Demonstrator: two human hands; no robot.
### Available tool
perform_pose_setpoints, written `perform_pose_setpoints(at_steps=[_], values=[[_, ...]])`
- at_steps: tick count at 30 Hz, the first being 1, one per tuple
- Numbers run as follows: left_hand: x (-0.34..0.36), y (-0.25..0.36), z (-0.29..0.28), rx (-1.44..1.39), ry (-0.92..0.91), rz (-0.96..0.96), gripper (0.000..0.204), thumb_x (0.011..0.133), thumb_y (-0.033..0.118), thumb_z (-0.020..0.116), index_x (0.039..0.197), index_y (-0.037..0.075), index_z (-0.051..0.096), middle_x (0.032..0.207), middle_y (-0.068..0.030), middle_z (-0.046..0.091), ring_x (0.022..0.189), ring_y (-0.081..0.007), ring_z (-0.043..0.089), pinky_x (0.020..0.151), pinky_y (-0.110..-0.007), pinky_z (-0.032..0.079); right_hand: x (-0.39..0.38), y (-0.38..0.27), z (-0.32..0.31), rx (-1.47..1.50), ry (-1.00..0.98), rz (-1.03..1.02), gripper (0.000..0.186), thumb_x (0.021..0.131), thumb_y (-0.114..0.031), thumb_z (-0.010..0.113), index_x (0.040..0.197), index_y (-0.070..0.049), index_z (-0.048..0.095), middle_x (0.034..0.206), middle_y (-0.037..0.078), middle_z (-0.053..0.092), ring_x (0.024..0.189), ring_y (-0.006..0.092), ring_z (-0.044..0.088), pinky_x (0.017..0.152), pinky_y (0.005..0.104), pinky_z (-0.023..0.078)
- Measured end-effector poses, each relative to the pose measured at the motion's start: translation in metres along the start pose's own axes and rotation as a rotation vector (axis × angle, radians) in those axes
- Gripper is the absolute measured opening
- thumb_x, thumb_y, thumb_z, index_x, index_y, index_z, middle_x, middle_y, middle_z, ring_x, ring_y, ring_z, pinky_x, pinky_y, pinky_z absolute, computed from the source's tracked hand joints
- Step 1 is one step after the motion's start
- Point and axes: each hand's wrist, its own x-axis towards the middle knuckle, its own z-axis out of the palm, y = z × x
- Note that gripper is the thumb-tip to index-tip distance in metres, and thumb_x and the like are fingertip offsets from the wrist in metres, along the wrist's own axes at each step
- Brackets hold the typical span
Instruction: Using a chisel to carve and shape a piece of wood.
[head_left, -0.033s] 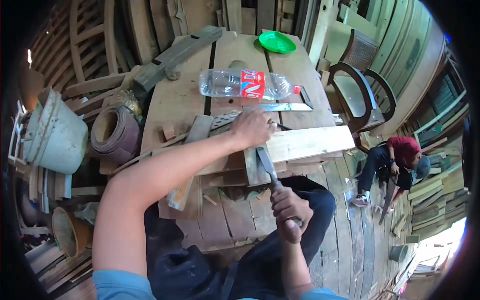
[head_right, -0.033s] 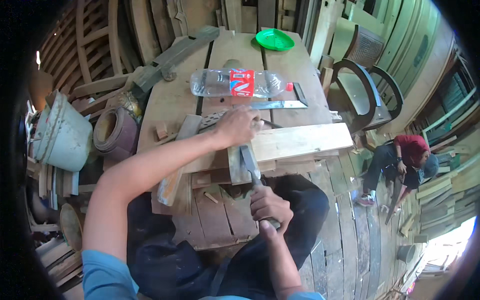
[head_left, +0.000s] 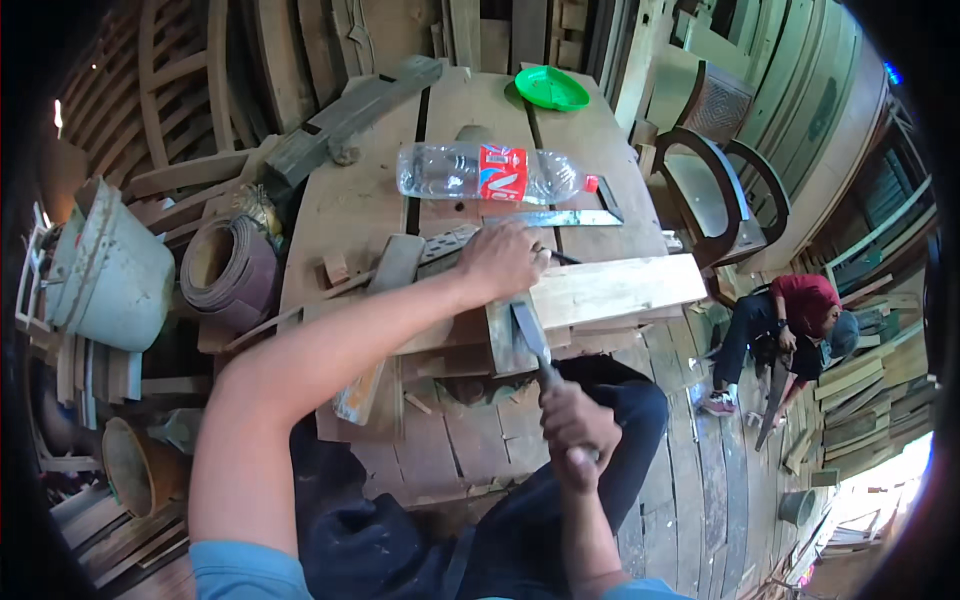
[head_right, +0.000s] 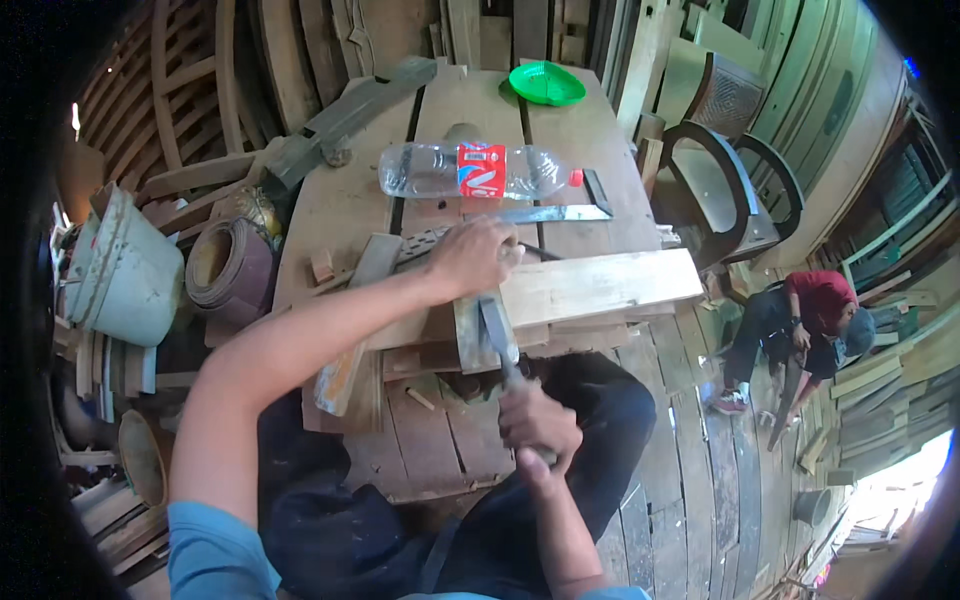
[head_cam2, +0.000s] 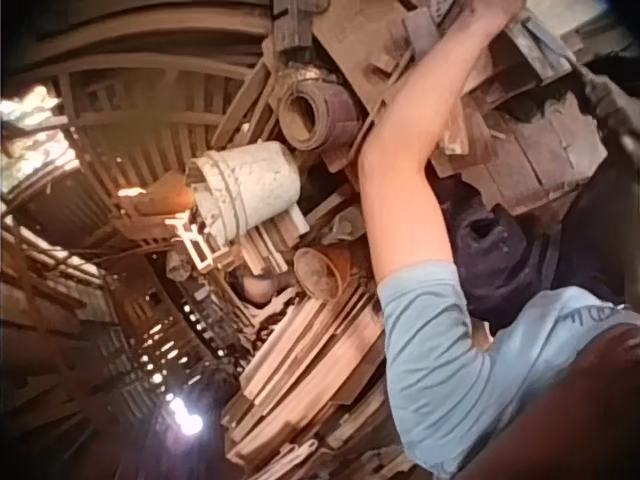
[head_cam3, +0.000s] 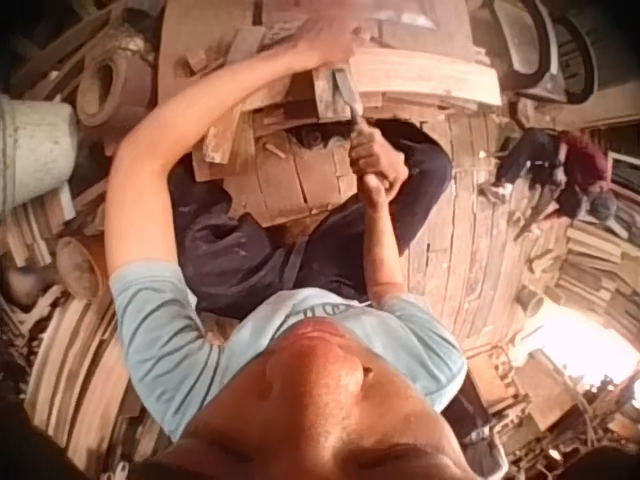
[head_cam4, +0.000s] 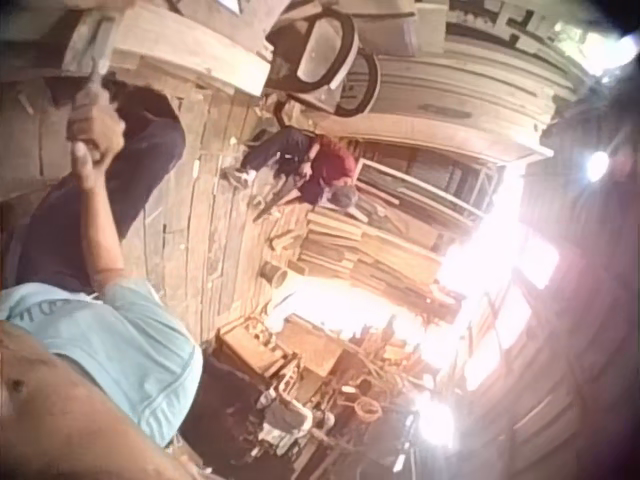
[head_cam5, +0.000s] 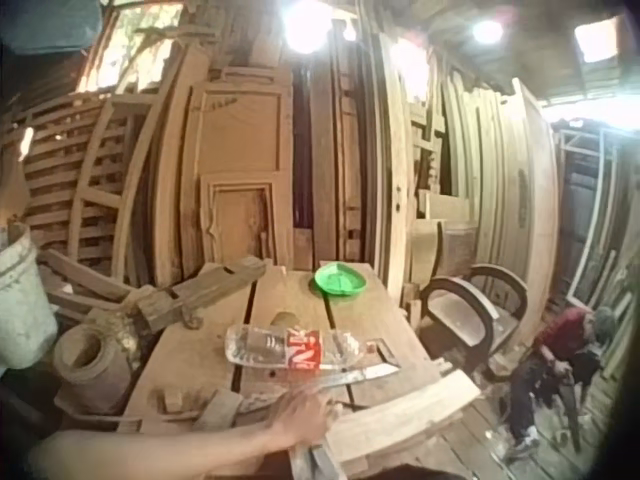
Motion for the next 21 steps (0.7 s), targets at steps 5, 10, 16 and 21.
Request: perform_pose_setpoints(at_steps=[5, 10, 16, 21], values=[[0.007, 0.003, -0.003, -0.048, 0.031, -0.051, 0.024, 0.086, 0.026, 0.061, 0.086, 0.003, 0.066, 0.093, -0.0168, 0.066, 0.096, -0.0353, 0.063, 0.087, -0.047, 0.049, -0.025, 0.004, -0.011, 0.096, -0.052, -0.188, 0.04, 0.078, -0.034, 0.063, 0.055, -0.003, 0.051, 0.055, 0.01, 0.055, 0.055, 0.0255, 0.053, 0.068, 0.0426, 0.045], [0.002, 0.006, -0.001, -0.045, 0.052, -0.048, 0.024, 0.087, 0.026, 0.061, 0.086, 0.002, 0.067, 0.097, -0.0186, 0.066, 0.098, -0.037, 0.062, 0.089, -0.047, 0.048, -0.003, 0.002, 0.001, 0.003, -0.019, -0.061, 0.041, 0.08, -0.035, 0.062, 0.057, -0.003, 0.053, 0.055, 0.01, 0.054, 0.056, 0.0252, 0.052, 0.067, 0.0414, 0.044], [0.009, 0.003, 0.002, -0.041, 0.018, -0.041, 0.028, 0.086, 0.026, 0.06, 0.085, 0.001, 0.07, 0.098, -0.0231, 0.067, 0.098, -0.0385, 0.065, 0.088, -0.047, 0.051, -0.021, 0.006, -0.01, 0.036, -0.077, -0.171, 0.041, 0.082, -0.034, 0.063, 0.058, -0.003, 0.053, 0.056, 0.009, 0.054, 0.056, 0.0246, 0.051, 0.067, 0.0412, 0.044], [0.005, -0.001, 0.005, -0.033, 0.074, -0.046, 0.028, 0.081, 0.024, 0.059, 0.08, -0.001, 0.071, 0.092, -0.0268, 0.068, 0.092, -0.0391, 0.068, 0.083, -0.047, 0.055, -0.016, 0.006, -0.002, 0.004, -0.099, -0.093, 0.041, 0.081, -0.036, 0.062, 0.059, -0.004, 0.053, 0.059, 0.01, 0.056, 0.06, 0.0253, 0.053, 0.071, 0.0421, 0.045]])
